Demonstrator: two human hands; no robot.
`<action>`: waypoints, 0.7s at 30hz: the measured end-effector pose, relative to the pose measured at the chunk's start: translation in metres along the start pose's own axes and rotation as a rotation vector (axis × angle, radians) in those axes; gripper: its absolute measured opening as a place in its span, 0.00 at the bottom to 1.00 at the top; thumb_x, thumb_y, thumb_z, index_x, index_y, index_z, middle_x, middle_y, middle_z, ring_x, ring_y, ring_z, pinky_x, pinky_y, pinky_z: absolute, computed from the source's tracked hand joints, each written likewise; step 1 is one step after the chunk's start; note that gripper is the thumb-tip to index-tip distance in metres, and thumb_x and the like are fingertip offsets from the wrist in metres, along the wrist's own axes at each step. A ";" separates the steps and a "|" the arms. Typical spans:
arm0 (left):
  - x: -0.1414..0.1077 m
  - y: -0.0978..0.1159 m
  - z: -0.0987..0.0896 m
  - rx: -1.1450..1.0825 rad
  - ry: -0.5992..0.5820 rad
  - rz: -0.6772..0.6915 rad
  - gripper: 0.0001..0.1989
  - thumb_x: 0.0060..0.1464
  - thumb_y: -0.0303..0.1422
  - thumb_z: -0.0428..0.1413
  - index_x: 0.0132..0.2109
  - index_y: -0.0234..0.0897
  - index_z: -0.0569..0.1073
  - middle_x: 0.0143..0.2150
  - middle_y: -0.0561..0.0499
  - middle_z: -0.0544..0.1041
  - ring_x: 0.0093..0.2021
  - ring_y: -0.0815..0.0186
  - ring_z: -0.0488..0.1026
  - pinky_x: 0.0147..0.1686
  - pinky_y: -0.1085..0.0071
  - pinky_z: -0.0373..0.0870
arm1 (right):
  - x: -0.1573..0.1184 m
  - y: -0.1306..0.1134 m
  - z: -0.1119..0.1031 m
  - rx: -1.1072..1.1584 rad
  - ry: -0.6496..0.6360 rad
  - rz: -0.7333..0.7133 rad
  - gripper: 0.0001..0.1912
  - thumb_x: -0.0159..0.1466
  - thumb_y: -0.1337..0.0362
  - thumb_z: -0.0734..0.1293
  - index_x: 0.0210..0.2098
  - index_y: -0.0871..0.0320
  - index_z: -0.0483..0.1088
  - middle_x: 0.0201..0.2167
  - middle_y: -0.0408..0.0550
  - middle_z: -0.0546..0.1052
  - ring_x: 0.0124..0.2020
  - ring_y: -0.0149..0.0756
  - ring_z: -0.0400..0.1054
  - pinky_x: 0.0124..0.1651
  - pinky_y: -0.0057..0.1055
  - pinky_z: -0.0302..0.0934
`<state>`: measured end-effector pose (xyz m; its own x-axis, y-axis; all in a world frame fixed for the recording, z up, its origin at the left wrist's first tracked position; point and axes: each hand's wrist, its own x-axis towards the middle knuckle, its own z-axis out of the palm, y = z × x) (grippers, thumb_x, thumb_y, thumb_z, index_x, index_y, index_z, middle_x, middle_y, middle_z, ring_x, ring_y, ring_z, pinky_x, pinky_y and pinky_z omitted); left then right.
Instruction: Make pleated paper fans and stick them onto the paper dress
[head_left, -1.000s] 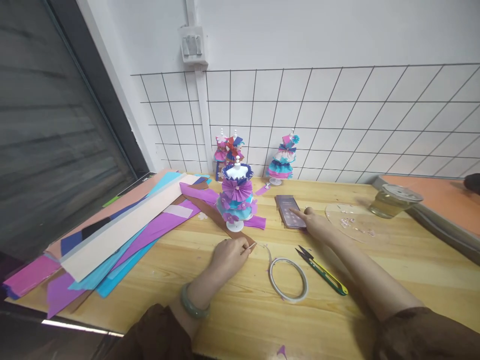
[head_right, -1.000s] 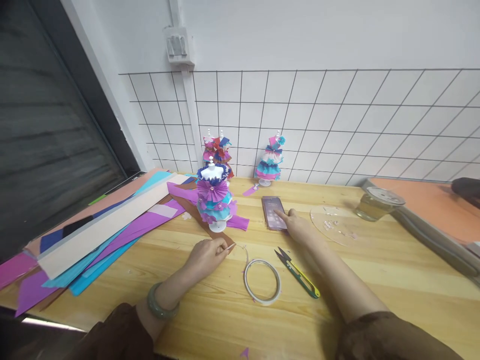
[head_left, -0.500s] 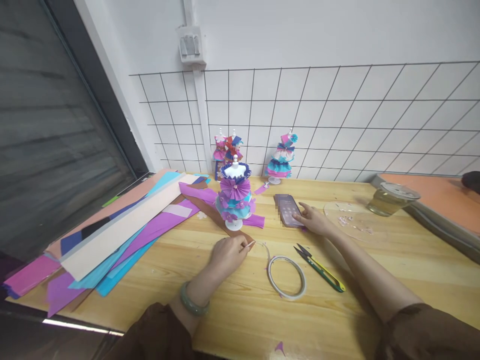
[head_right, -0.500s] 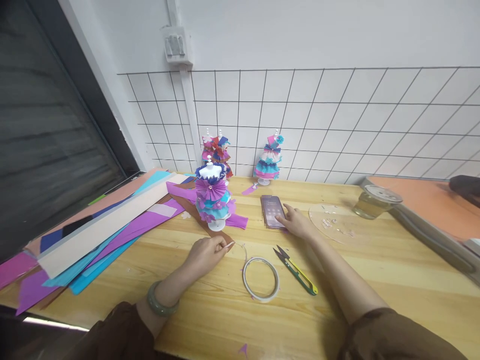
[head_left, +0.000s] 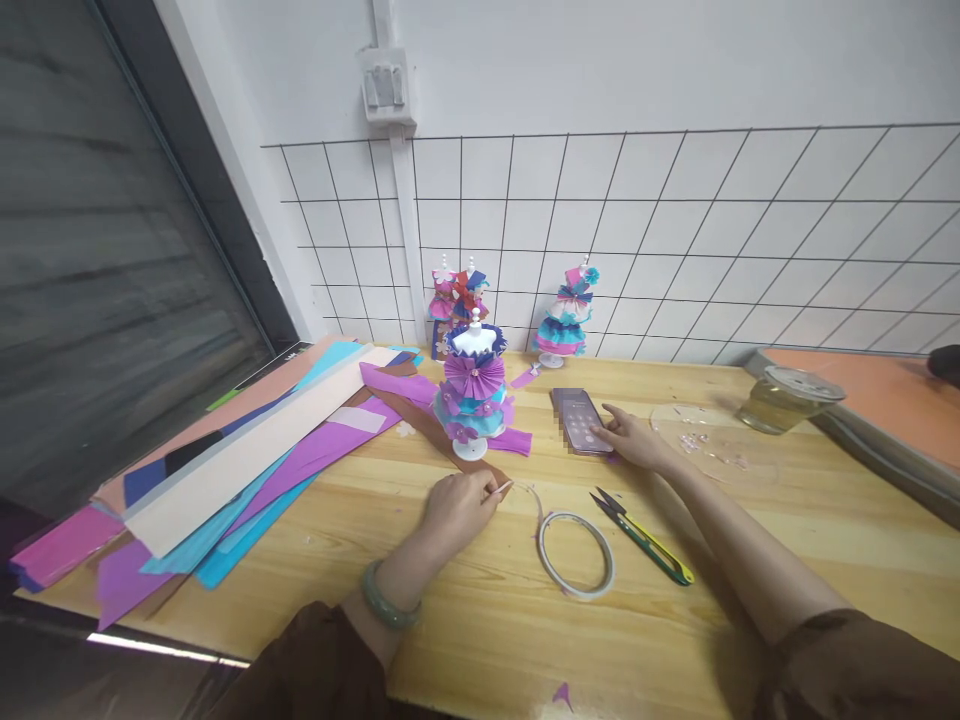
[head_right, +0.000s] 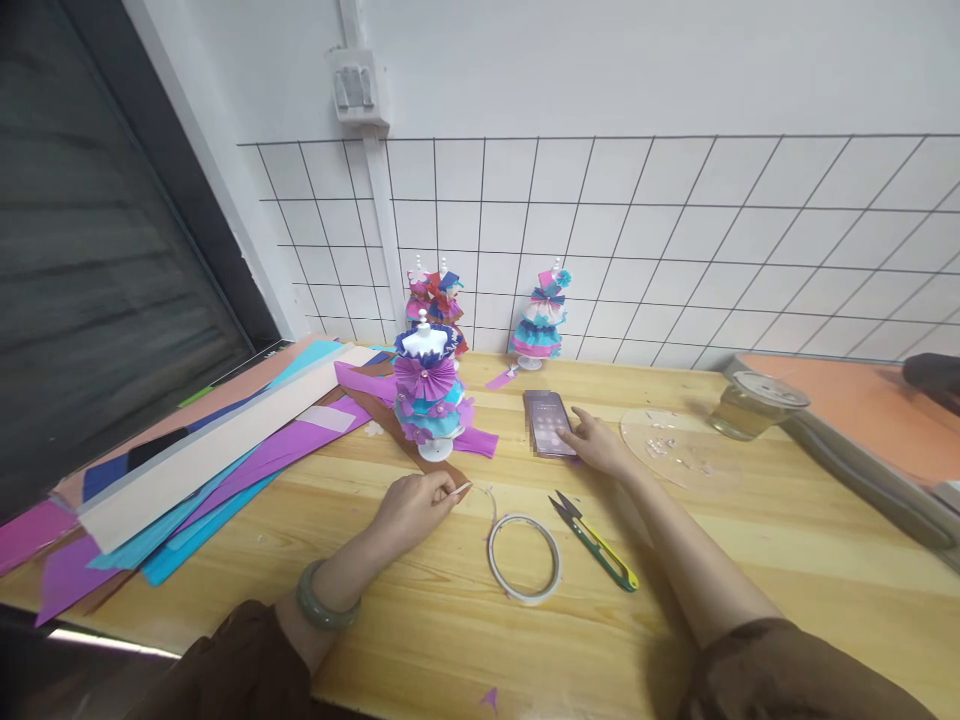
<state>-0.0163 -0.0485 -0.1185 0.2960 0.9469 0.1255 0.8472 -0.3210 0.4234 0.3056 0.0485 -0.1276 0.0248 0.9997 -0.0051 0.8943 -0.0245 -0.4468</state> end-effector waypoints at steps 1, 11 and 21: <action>0.000 0.000 0.000 -0.004 0.001 0.001 0.20 0.54 0.48 0.43 0.32 0.41 0.72 0.25 0.53 0.73 0.25 0.68 0.67 0.23 0.72 0.46 | 0.001 0.001 0.000 0.032 -0.004 0.004 0.35 0.60 0.51 0.56 0.60 0.64 0.48 0.37 0.54 0.74 0.36 0.39 0.70 0.38 0.31 0.60; 0.000 0.000 -0.002 -0.013 0.010 0.008 0.19 0.55 0.48 0.43 0.31 0.42 0.71 0.24 0.54 0.73 0.25 0.68 0.67 0.23 0.72 0.46 | 0.009 0.002 0.002 -0.066 0.099 -0.006 0.31 0.60 0.55 0.57 0.59 0.65 0.52 0.28 0.49 0.75 0.28 0.38 0.70 0.31 0.29 0.59; -0.001 -0.001 -0.003 -0.020 -0.005 -0.002 0.18 0.54 0.48 0.44 0.32 0.42 0.72 0.25 0.54 0.74 0.26 0.67 0.68 0.23 0.72 0.46 | 0.019 -0.017 0.003 -0.461 0.170 -0.405 0.25 0.53 0.78 0.55 0.41 0.52 0.74 0.42 0.51 0.69 0.42 0.39 0.65 0.45 0.32 0.59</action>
<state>-0.0190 -0.0489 -0.1167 0.2965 0.9474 0.1202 0.8387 -0.3185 0.4418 0.2893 0.0683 -0.1229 -0.3192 0.9161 0.2425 0.9471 0.3173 0.0478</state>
